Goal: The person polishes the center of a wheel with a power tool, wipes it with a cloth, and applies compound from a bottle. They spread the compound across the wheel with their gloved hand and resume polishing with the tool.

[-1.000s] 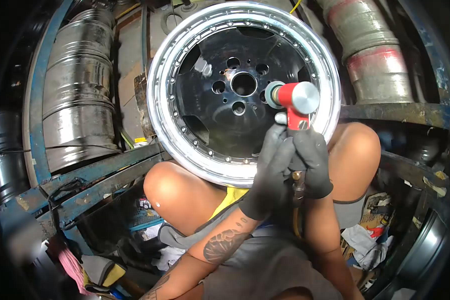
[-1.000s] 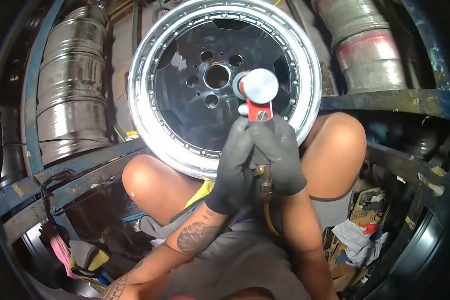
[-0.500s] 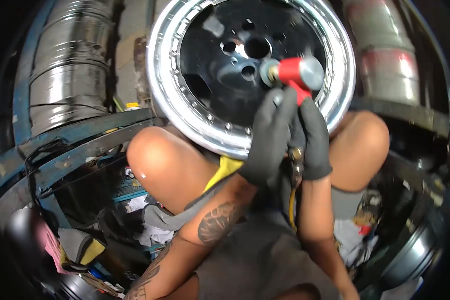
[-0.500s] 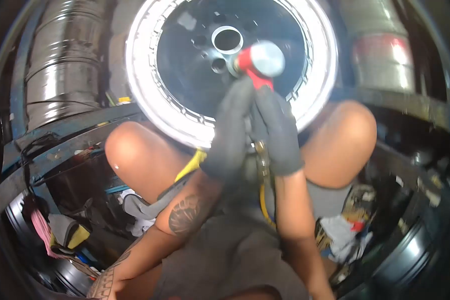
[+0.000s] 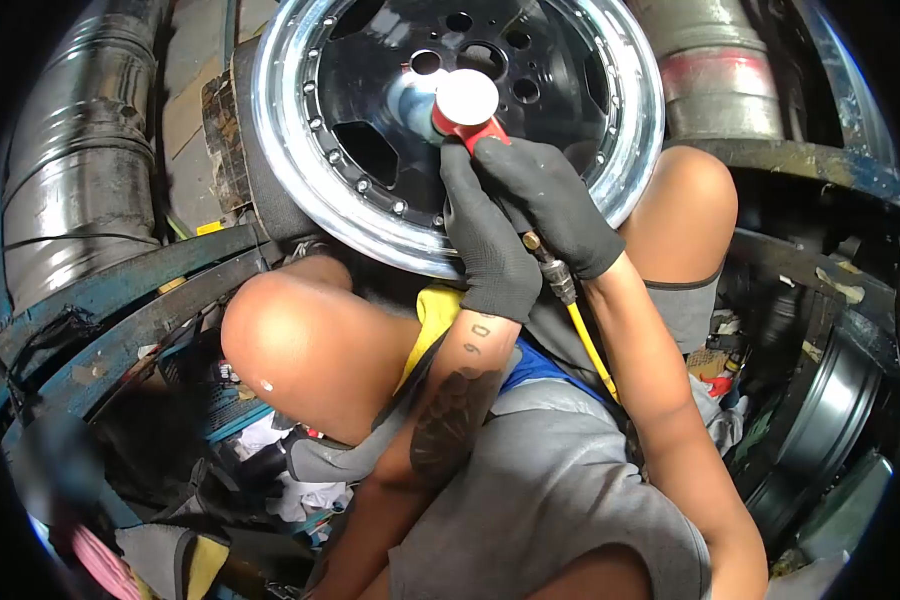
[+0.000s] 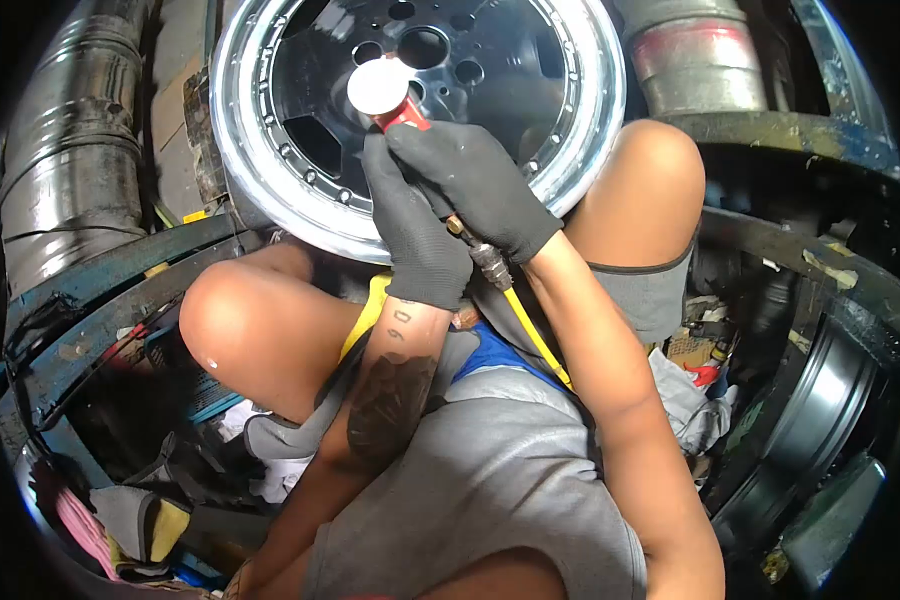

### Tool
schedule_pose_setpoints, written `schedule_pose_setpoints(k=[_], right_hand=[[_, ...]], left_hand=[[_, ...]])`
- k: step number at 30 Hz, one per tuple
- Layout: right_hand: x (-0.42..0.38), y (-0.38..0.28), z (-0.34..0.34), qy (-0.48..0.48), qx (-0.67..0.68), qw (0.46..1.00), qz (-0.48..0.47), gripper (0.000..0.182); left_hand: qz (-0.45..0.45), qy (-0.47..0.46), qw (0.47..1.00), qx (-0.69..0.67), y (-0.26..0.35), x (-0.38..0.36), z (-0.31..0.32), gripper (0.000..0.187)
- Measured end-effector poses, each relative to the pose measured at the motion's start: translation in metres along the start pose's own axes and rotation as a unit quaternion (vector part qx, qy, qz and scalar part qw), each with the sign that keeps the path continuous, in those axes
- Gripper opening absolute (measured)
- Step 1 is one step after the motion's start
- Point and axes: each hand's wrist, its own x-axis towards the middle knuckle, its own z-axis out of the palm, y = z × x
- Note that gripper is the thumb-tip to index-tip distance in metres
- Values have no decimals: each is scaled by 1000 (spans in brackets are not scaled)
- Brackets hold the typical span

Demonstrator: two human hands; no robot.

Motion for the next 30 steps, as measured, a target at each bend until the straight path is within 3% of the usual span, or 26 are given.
schedule_pose_setpoints(k=[5, 6, 7, 8, 9, 10, 13, 17, 22, 25, 28, 30], right_hand=[[12, -9, 17, -14, 10, 1000, -16, 41], [14, -17, 17, -28, -17, 999, 3, 38], [19, -12, 12, -38, -71, 996, -39, 37], [21, -16, 13, -46, -60, 997, -32, 37], [20, -20, 17, -55, -43, 997, -24, 37], [20, -24, 21, -44, -6, 998, 41, 37], [33, -12, 15, -58, -80, 995, -34, 36], [33, -28, 26, 2, -5, 1000, 3, 30], [25, -28, 19, 10, -122, 992, -19, 34], [18, -26, 17, -19, -228, 964, -134, 33], [2, -26, 11, -11, -126, 992, -7, 32], [-2, -29, 11, -22, -120, 992, -5, 32]], left_hand=[[-36, -16, 997, -62, 10, 16, -29, 51], [-44, -25, 995, -86, 8, 20, -28, 52], [-56, -36, 992, -108, 6, 23, -22, 53], [-52, -19, 989, -139, 10, 24, -11, 43], [-45, -28, 993, -103, 11, 26, -6, 45], [-35, -34, 997, -64, 12, 29, -5, 46], [4, -31, 998, 54, 14, 33, -15, 50], [11, -1, 1000, -14, 29, 28, 2, 44], [5, -19, 999, -39, 17, 17, 0, 49], [18, 20, 999, -45, 9, 14, 0, 38], [10, 35, 998, -59, -2, 6, -3, 37], [21, 51, 998, -40, -3, -1, -5, 38]])
